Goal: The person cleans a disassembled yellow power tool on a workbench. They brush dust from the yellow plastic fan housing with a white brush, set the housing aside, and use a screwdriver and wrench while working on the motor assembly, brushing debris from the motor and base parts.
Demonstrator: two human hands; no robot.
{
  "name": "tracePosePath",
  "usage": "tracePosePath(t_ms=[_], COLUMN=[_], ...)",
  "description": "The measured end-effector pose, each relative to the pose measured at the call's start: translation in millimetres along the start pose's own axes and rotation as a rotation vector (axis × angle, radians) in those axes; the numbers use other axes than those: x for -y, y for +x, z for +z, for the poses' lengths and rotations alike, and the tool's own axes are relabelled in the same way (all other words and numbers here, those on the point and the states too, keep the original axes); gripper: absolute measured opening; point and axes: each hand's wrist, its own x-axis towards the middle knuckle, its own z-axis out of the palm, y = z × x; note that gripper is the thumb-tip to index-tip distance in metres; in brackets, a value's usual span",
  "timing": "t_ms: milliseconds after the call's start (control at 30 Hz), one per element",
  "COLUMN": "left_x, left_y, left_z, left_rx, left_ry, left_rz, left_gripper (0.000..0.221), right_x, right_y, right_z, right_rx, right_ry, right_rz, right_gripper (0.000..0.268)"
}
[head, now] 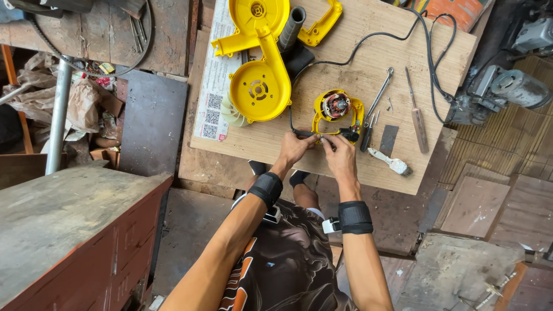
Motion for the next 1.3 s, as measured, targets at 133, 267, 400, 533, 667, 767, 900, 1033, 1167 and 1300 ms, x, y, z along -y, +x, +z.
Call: tracePosePath(t_ms=[133, 267, 400, 533, 667, 767, 900, 1033, 1167, 1300], left_x=[2.4, 8.7, 1.9, -2.0, -4.2, 7.8, 15.4, 0.1, 1.3, 10.1], left_y=[0.9, 3.8, 0.1, -4.8, -5.4, 2.3, 4.9, -2.7, -1.9, 2.4], left_z=[-0.5, -1.2, 0.0, 0.0, 2.8, 3.2, 4.0, 2.7, 2.5, 2.9], left_rx=[-0.02, -0.005, -0.006, 0.02, 0.002, -0.029, -0.062, -0.046, -0.062, -0.038], left_ry=[-0.016, -0.045, -0.013, 0.034, 0.013, -0.012, 0.002, 0.051, 0.078, 0.008], left_rz=[-0.008, -0.006, -0.009, 0.022, 0.01, 0.015, 0.034, 0.032, 0.041, 0.024], left_gripper=[0.027, 0.034, 0.04, 0.038, 0.044, 0.049, 0.053, 0.052, 0.052, 0.053], right_x=[-4.7, -13.7, -19.6, -6.8, 0.4, -3.1, -6.1, -1.6, -2.5, -6.9], right_y=[6.6, 9.0, 8.5, 7.0, 6.8, 8.8, 9.8, 7.1, 7.0, 4.2], right_z=[-1.9, -1.1, -0.4, -6.6, -10.0, -8.7, -3.3, -6.4, -6.8, -7.3], right_rx=[0.051, 0.056, 0.041, 0.053, 0.055, 0.057, 0.051, 0.047, 0.066, 0.042], right_ry=[0.0, 0.081, 0.101, 0.079, 0.054, 0.054, 0.141, 0.022, -0.033, -0.038], right_rz=[0.035, 0.026, -0.003, -0.019, -0.042, -0.043, 0.044, -0.138, -0.141, -0.189], right_gripper=[0.019, 0.018, 0.017, 0.017, 0.017, 0.017, 0.027, 0.018, 0.017, 0.015])
